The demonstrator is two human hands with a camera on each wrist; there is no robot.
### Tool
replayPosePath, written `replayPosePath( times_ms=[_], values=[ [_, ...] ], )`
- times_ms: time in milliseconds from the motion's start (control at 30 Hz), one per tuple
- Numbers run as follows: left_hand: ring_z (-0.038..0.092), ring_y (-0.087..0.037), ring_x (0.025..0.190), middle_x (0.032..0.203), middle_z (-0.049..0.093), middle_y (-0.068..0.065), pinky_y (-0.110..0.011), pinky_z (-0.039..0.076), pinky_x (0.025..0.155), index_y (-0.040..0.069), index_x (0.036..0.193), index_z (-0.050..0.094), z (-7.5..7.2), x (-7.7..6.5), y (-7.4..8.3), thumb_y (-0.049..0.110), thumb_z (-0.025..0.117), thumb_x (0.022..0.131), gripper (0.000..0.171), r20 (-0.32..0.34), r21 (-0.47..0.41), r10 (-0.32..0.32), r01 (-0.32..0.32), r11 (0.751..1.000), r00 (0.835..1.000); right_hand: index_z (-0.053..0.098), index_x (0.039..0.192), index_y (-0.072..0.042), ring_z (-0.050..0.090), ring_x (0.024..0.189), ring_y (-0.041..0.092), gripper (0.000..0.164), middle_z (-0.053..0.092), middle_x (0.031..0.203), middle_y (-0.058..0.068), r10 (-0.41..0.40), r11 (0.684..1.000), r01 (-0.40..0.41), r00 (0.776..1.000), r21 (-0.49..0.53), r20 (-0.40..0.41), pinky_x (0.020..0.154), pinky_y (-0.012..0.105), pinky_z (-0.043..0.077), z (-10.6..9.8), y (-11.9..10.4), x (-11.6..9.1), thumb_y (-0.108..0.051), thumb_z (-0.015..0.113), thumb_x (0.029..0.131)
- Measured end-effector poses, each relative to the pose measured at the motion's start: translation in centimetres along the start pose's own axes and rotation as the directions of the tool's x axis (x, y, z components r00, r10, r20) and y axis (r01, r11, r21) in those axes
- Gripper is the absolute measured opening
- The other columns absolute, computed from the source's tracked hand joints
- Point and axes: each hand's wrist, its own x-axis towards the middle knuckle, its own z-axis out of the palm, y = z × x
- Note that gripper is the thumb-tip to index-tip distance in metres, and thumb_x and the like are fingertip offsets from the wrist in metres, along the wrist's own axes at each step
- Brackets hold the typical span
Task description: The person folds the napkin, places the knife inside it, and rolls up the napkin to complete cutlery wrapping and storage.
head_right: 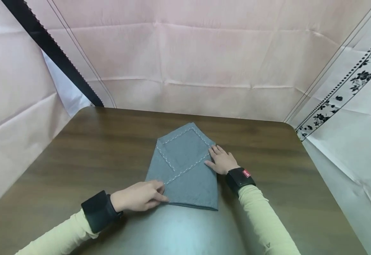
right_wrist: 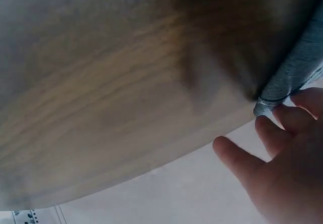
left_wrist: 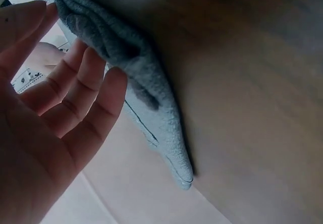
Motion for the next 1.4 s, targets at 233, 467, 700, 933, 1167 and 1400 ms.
replayPosePath(
  times_ms=[233,467,700,933,1167,1400],
  values=[
    [0.028,-0.009,0.072,0.078,0.031,0.006,-0.019,0.023,0.064,0.020,0.115,0.065,1.0,-0.4,0.0,0.014,0.061,0.087,0.029,0.002,-0.028,0.023,-0.023,0.999,1.000,0.027,0.140,0.004,0.017,0.133,0.039,0.059,0.021,0.146,0.021,0.075,0.997,-0.072,0.994,-0.039,0.081,0.098,0.062,0.019,1.1,-0.4,-0.3,-0.033,0.042,0.096],
    [0.052,-0.010,0.083,0.089,0.054,0.001,-0.021,0.043,0.071,0.012,0.099,0.068,0.0,-1.0,-0.9,0.011,0.063,0.084,0.015,-0.093,-0.056,-0.039,0.033,0.998,0.995,0.035,0.136,0.006,0.020,0.132,0.039,0.058,0.027,0.143,0.024,0.021,0.995,-0.026,0.998,-0.092,-0.059,0.098,0.059,0.022,1.4,-0.6,-0.4,-0.031,0.049,0.093],
    [0.051,-0.014,0.079,0.083,0.052,0.001,-0.024,0.043,0.066,0.011,0.093,0.064,-0.2,-1.7,-1.1,0.019,0.071,0.077,0.019,-0.110,0.142,-0.022,0.038,0.989,0.994,0.067,0.088,-0.006,0.058,0.087,0.022,0.022,0.064,0.089,0.007,-0.379,0.925,0.341,0.830,-0.167,-0.409,0.076,0.037,0.046,2.3,-4.3,-4.4,-0.024,0.071,0.076],
    [0.053,-0.014,0.066,0.067,0.051,0.003,-0.026,0.041,0.057,0.015,0.070,0.060,0.7,-0.6,-0.5,0.019,0.070,0.072,0.011,-0.122,0.435,0.064,-0.004,0.900,0.990,0.064,0.091,-0.007,0.054,0.076,0.016,0.030,0.055,0.085,0.001,-0.588,0.805,0.503,0.749,-0.314,-0.307,0.067,0.031,0.046,3.1,-6.9,-8.5,-0.026,0.074,0.070],
    [0.051,-0.011,0.052,0.056,0.054,0.007,-0.025,0.038,0.046,0.021,0.053,0.057,1.5,0.8,0.7,0.013,0.069,0.066,0.020,-0.101,0.598,0.156,-0.066,0.799,0.983,0.064,0.092,0.001,0.055,0.069,0.020,0.042,0.057,0.082,0.010,-0.634,0.735,0.449,0.720,-0.509,-0.282,0.060,0.029,0.046,3.9,-7.8,-9.3,-0.006,0.023,0.086],
    [0.051,-0.011,0.050,0.057,0.054,0.007,-0.025,0.040,0.044,0.019,0.056,0.059,1.2,1.3,0.5,0.006,0.068,0.069,0.020,-0.089,0.557,0.130,-0.059,0.828,0.988,0.061,0.084,0.002,0.053,0.060,0.019,0.037,0.057,0.075,0.008,-0.578,0.775,0.367,0.741,-0.514,-0.343,0.049,0.027,0.044,4.3,-8.3,-9.0,0.003,0.024,0.078]
  ],
)
